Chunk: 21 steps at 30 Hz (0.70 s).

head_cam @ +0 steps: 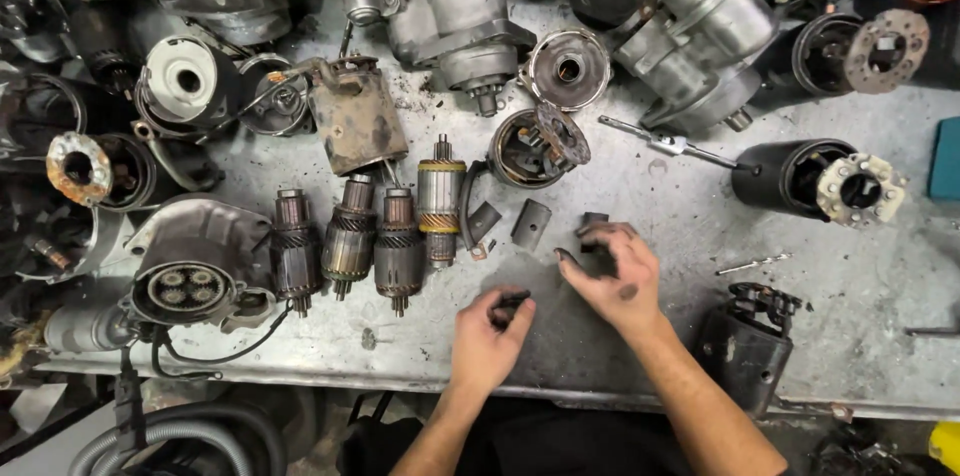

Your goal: The person uses a power drill to drill into a cylindrical metal part secured in a blue floor vise. They then remove the part, place it on a workbench, and handle several small metal components before returning to the vise to secure the part again and resume drilling.

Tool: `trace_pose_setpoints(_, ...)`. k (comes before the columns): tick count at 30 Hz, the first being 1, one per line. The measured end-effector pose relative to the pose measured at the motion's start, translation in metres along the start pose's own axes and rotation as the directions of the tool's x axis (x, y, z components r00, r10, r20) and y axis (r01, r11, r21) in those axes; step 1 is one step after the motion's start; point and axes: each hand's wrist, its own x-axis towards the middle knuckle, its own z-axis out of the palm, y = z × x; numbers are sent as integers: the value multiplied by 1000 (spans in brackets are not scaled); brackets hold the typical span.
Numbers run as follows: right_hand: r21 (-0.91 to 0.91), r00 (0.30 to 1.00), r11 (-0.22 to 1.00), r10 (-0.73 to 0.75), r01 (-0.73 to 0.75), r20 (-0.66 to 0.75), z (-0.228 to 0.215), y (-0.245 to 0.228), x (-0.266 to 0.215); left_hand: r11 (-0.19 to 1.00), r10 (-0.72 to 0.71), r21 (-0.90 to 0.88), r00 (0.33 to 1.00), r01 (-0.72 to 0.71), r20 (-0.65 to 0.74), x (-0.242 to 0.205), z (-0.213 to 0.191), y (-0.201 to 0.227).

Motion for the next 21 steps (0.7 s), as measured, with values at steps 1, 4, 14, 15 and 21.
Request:
trace_pose_setpoints(1,-24,999,999,-30,29,-20,-5,-5,2,1000,-6,29,1000,5,11,0,-1,-1)
trace_pose_setpoints(4,-112,999,993,46,-47,-10,-21,-13,8,999,9,45,1000,-10,22,1,-3,0)
trace_pose_setpoints(14,-378,924,926,150,-7,352,-37,-12,21,860,339,460,920,-218,-197,2,4,44)
trace_pose_setpoints(15,-377,924,926,150,-7,351,-35,-7,19,860,339,462,920,-218,-197,7,6,53)
trace_pose_setpoints(21,-348,940,929,224,-126,258,-40,1,14,693,320,710,935,-124,-149,30,19,88)
